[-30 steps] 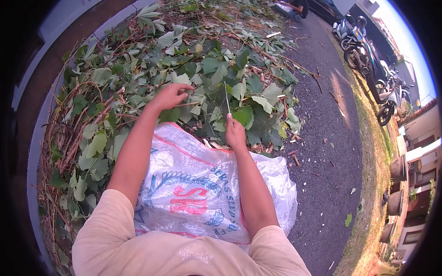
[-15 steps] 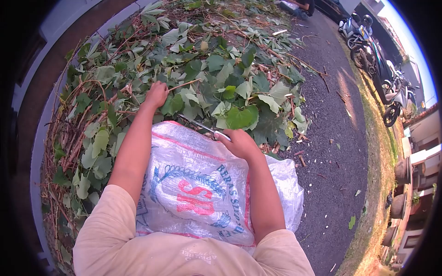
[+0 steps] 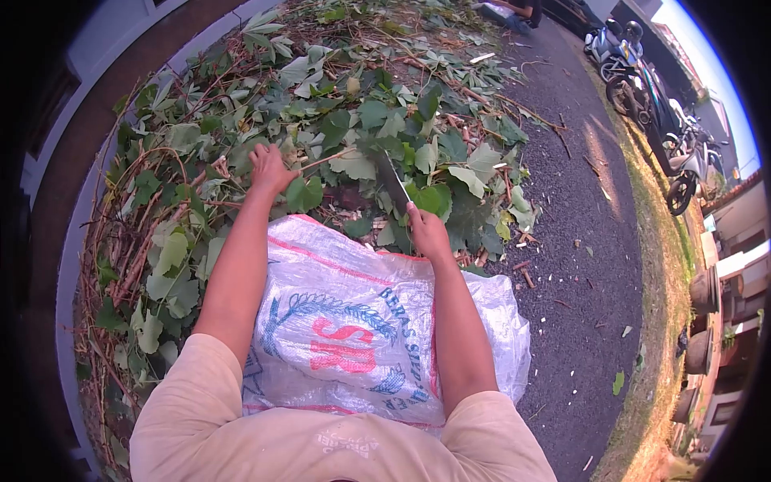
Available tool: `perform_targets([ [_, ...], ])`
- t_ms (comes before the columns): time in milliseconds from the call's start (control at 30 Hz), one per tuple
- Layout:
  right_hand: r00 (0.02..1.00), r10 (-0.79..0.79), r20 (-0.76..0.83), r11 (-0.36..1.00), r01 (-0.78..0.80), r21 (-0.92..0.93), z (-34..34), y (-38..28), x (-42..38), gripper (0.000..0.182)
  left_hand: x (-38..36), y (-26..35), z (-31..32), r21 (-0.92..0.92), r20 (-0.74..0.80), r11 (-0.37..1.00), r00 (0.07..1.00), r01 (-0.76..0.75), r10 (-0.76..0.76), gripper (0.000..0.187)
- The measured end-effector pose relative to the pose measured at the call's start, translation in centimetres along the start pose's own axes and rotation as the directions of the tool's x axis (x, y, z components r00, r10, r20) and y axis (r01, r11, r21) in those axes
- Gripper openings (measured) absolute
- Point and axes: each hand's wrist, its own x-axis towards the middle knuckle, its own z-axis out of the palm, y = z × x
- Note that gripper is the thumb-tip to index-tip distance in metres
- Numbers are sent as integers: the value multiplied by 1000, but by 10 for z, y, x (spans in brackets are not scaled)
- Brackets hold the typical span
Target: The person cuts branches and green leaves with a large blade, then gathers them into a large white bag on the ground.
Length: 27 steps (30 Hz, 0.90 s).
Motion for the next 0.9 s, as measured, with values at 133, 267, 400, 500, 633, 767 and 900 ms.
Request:
perform_targets([
  [133,996,1,-88,1000,1,18,8,18,8,73,20,-32,0,57,320,997,945,60,-75,33],
  [267,990,141,4,966,-138,216,8,9,3,69,31,-71,26,-25,832,896,487,-443,265,43],
  [400,963,230,142,781,-269,563,-17,-22,-12,58,21,-48,42,-272,643,932,676,-239,360,39],
  [500,967,248,64,754,-234,613,-41,-43,-28,56,-2,-31,85,-192,634,913,664,-361,396,43],
  [633,989,92,-119,803,-3,596,-55,-67,-44,53,-25,-18,103,-38,704,927,648,-373,290,45],
  [767,920,-173,-352,869,311,385,-14,-81,-48,50,-29,-5,83,-34,754,943,611,-332,242,46],
  [900,985,-145,-90,985,136,-103,67,5,0,61,-35,-4,84,-8,701,944,671,-331,241,46],
])
